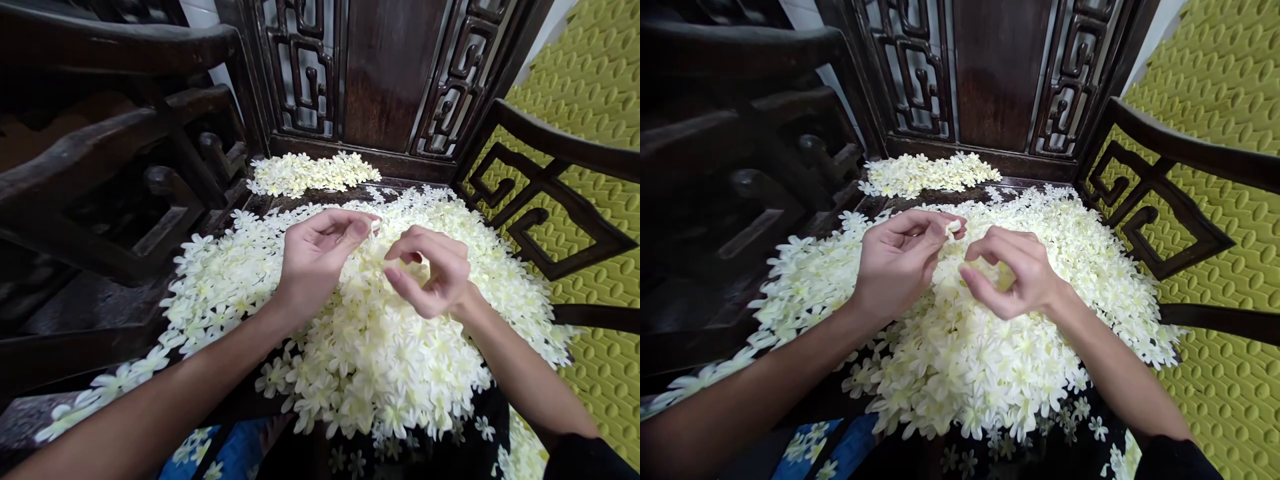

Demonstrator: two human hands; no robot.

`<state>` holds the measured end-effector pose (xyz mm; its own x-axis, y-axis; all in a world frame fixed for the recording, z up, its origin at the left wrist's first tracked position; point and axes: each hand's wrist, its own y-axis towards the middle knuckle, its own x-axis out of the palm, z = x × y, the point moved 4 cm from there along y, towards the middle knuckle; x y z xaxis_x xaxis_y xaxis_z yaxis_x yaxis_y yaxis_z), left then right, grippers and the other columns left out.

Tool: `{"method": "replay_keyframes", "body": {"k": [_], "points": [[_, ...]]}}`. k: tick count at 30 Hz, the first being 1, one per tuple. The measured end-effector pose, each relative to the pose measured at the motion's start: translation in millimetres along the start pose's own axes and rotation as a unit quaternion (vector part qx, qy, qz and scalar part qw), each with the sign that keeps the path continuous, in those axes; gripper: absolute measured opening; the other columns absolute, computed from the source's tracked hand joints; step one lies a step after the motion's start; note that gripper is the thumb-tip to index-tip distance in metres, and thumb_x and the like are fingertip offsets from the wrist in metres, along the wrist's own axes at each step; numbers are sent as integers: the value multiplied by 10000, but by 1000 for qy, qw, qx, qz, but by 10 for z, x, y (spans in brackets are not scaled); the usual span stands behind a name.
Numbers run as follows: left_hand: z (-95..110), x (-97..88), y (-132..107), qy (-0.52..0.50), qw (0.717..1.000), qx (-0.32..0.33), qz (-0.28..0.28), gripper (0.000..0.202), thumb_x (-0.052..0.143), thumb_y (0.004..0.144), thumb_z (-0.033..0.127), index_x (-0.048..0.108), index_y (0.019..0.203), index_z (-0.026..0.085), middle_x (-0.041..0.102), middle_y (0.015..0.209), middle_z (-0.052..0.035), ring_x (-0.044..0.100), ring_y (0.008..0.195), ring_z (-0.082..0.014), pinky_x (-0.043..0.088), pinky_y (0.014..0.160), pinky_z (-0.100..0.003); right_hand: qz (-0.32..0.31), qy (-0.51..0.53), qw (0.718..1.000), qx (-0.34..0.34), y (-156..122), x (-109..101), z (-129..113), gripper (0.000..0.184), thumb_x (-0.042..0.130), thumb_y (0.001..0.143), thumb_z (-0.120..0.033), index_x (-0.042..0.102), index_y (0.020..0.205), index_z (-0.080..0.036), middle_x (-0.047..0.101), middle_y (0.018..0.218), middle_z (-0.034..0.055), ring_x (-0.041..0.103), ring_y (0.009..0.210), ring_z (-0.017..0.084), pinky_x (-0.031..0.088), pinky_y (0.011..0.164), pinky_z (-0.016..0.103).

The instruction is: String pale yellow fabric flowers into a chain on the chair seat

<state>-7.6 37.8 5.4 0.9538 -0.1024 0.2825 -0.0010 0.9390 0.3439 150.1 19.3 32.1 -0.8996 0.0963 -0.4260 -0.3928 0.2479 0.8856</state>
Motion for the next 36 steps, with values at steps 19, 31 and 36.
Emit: {"method": "replay_keyframes", "body": {"k": [19, 31, 36], "points": [[51, 49, -39, 32, 999, 8, -5, 84, 744, 843, 323, 762, 819, 245, 765, 989, -55, 713, 964, -203, 570, 929, -350, 69, -113, 990, 42, 17, -65, 10, 208, 711, 836, -148, 692, 1032, -213, 551, 645, -24, 461, 525, 116, 382, 464, 269], [52, 56, -42, 27, 1000, 13, -7, 78, 744, 844, 312, 759, 816, 240, 765, 985, -52, 710, 961, -205, 566, 941, -360, 56, -83, 994, 51, 25, -66, 35, 177, 734, 829, -132, 687, 984, -205, 574, 659, -27, 474, 534, 104, 399, 474, 259], [53, 58, -42, 24, 999, 23, -12, 61, 740, 850, 290, 765, 820, 243, 766, 977, -46, 714, 941, -193, 571, 921, -341, 30, -57, 995, 76, 29, -46, 61, 145, 717, 850, -104, 682, 963, -187, 613, 702, -13, 516, 575, 104, 414, 490, 249]]}}
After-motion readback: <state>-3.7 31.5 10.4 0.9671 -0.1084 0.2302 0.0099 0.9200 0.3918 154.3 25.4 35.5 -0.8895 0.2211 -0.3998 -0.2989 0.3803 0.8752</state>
